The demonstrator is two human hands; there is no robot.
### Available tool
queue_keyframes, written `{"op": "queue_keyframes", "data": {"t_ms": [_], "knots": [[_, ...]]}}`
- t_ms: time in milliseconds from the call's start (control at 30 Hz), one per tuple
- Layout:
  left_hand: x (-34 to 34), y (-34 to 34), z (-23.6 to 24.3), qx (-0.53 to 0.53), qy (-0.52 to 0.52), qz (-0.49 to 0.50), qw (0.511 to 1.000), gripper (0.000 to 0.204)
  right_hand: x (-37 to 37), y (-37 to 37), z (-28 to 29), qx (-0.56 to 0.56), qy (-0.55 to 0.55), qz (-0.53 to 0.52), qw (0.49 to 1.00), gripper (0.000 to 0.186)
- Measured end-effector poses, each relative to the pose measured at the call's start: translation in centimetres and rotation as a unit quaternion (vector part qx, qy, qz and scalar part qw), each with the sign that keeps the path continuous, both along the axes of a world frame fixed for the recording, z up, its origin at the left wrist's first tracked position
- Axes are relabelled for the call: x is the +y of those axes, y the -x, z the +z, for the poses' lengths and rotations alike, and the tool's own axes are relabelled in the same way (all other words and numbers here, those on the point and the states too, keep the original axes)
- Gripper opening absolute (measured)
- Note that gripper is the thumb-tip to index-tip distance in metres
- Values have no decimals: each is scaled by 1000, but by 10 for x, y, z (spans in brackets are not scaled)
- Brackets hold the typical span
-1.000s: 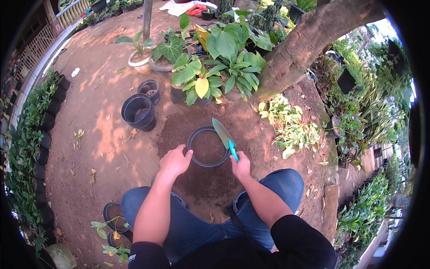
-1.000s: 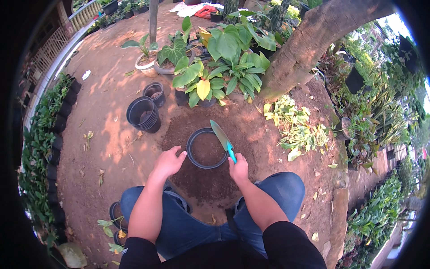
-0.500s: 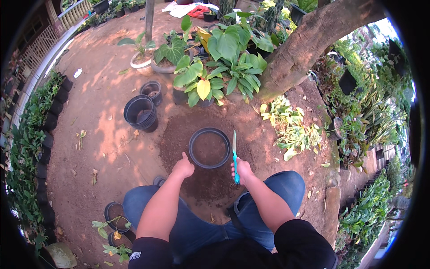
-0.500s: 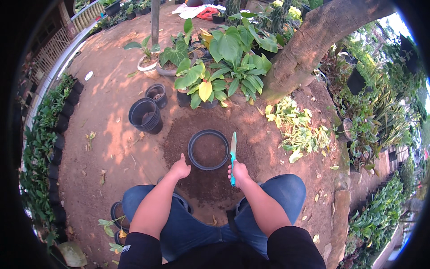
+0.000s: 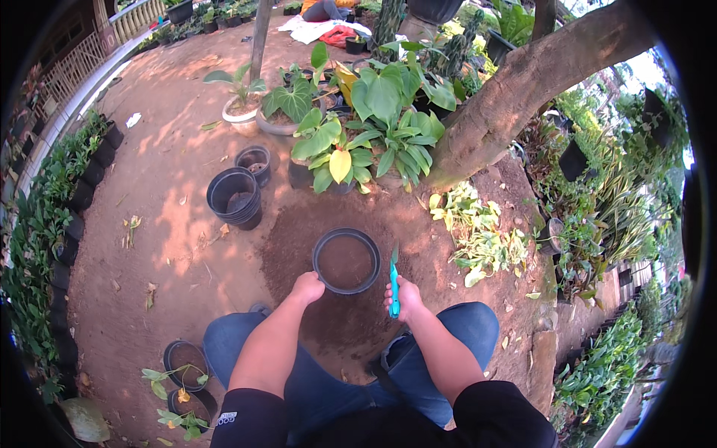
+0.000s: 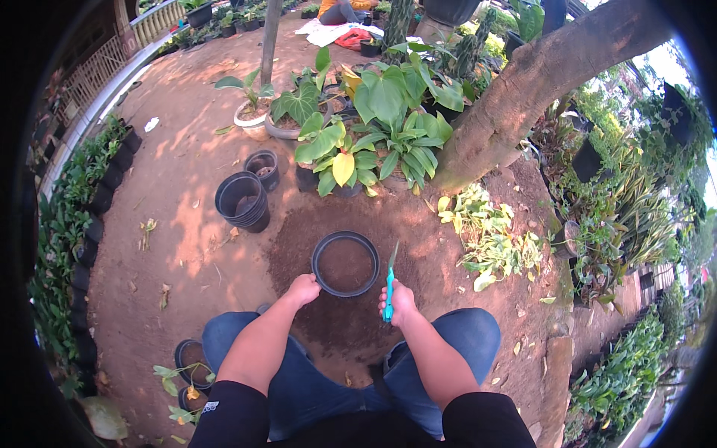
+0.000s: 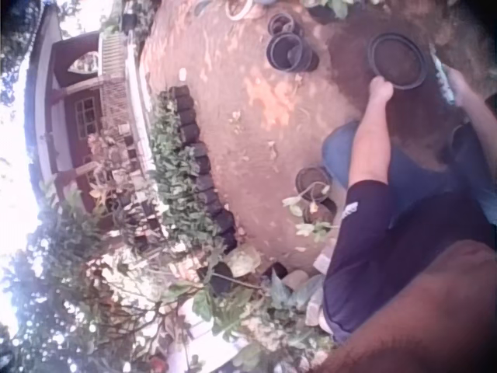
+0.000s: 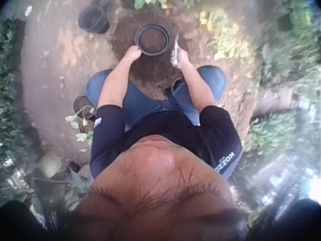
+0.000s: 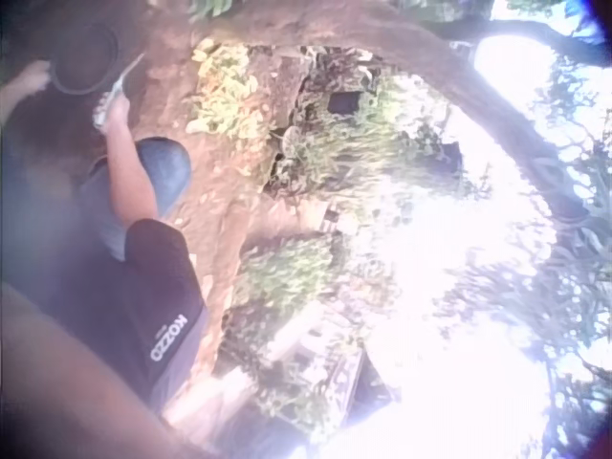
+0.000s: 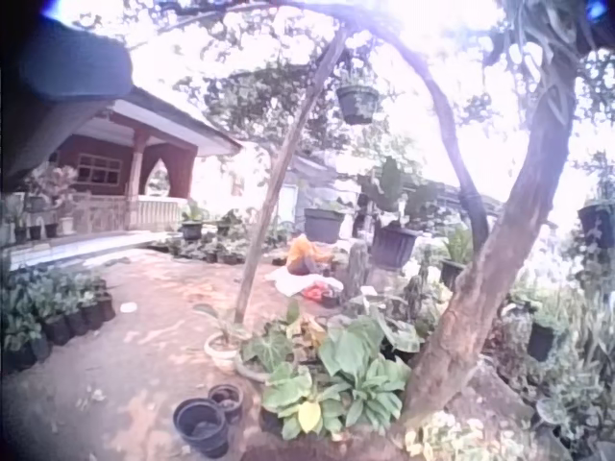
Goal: The person sits on the ground in a garden area and uses a small green trowel to scoop soil from a pile on the ground. They repeatedly transfer the soil into a black plastic pot placed between their legs, filling it up.
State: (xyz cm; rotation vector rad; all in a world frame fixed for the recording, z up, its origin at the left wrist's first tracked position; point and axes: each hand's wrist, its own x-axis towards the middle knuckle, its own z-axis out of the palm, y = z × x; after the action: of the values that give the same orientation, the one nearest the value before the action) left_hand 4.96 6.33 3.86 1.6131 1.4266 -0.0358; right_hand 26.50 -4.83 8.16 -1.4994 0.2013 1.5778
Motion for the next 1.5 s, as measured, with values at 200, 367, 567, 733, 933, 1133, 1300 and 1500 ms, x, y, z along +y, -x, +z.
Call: {"op": "queue_keyframes", "data": {"t_ms": [200,367,567,733,933,1133,1300,1500], "knots": [[1,-4,2,29,-45,-17,998,34,-1,-16,-3,0,35,65,997,36],[4,-9,1,34,-18,-33,999,36,-2,-24,8,36,43,144,988,34],[3,-5,2,44,-19,5,999,35,11,-12,47,-202,-36,169,964,19],[2,-9,34,68,51,23,996,37,21,-38,83,-319,-78,373,868,15],[7,-7,47,97,41,31,994,54,41,-26,111,-375,-66,536,753,18],[6,-11,15,68,1,24,997,56,45,-20,65,-333,-88,520,782,18],[15,-14,24,102,0,-4,995,55,58,-19,53,-341,-83,556,753,16],[13,-22,30,150,-28,-28,988,54,65,-25,49,-373,-69,572,727,17]]}}
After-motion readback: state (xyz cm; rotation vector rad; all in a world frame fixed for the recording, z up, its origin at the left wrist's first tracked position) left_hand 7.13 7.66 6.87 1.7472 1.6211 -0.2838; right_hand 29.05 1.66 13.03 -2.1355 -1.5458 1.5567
